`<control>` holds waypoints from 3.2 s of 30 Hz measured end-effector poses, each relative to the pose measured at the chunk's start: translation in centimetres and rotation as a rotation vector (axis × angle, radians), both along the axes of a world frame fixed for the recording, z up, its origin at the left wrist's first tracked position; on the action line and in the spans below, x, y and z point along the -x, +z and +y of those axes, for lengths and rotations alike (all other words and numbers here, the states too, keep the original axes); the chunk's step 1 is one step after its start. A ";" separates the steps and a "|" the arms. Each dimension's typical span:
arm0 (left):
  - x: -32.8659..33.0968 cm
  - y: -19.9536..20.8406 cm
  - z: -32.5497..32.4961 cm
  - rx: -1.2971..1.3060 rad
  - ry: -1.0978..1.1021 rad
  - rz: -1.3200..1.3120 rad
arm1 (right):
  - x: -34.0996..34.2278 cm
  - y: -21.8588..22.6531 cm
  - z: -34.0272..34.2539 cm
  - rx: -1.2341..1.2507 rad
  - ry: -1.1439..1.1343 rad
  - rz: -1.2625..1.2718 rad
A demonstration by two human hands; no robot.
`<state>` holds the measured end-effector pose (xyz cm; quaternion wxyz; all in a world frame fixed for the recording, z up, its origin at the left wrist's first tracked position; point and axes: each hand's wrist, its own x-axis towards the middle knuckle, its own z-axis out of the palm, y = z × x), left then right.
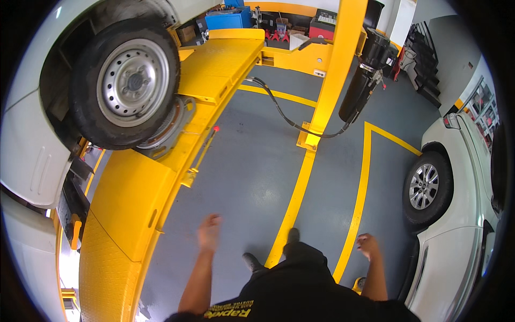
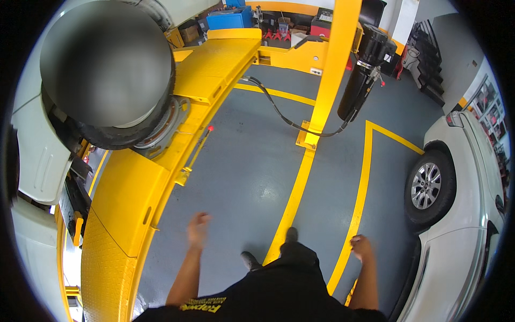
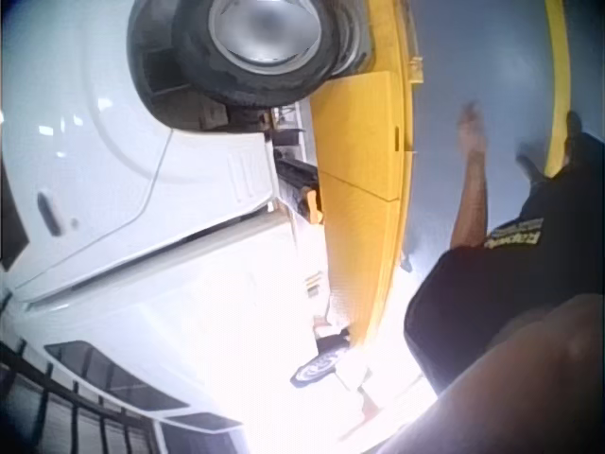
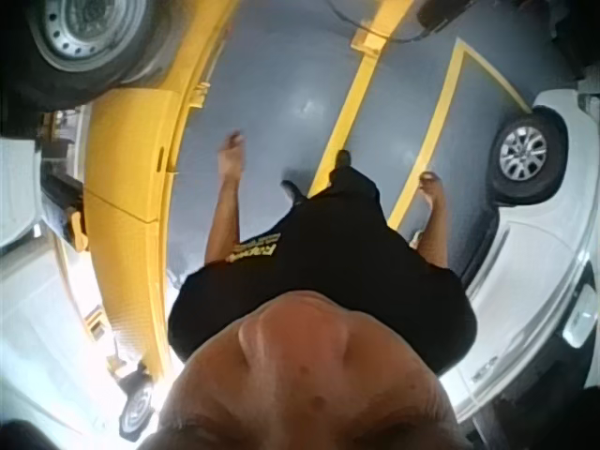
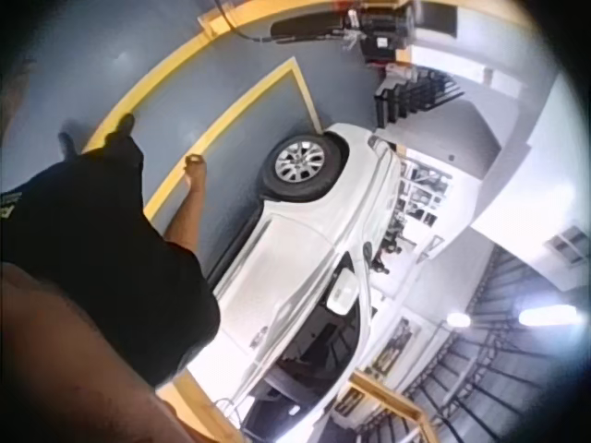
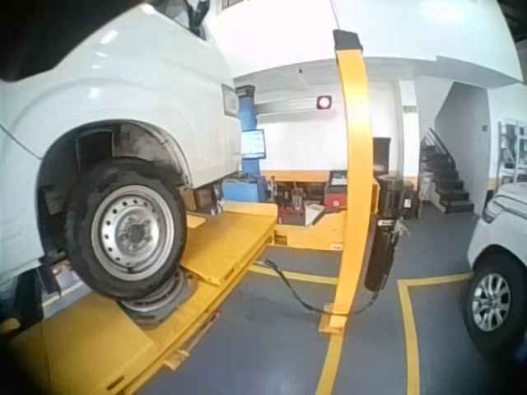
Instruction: The person attaches wheel alignment sensors to a car tire on a lift, adjusts the sensors, and then operates the lift controls to raise the vehicle.
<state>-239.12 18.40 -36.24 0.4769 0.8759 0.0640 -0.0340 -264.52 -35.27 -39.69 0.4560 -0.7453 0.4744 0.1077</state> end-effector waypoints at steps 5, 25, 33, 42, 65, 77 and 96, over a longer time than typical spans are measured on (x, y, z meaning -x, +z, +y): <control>-2.9 1.1 -24.5 0.088 -0.909 0.244 | 2.1 -3.3 -5.8 -0.223 -0.131 -0.199; -12.8 -16.7 -53.6 -0.002 -0.647 0.783 | -25.9 5.4 -44.7 -0.034 0.422 -0.376; -22.2 -23.7 -61.6 -0.680 -0.857 0.088 | -41.0 9.2 -57.0 -0.083 0.489 -0.274; -14.4 -14.8 -65.3 0.004 0.081 0.309 | -67.7 7.5 -70.1 0.489 0.769 -0.765; -5.1 -13.2 -92.5 0.611 0.795 0.840 | -73.2 5.8 -70.3 0.225 1.054 -0.967; -3.3 -18.7 -91.2 0.343 0.414 0.910 | -71.5 9.4 -68.8 0.125 0.921 -0.693; -7.3 -12.3 -93.1 0.356 0.490 0.981 | -72.7 6.1 -71.0 0.010 1.002 -0.809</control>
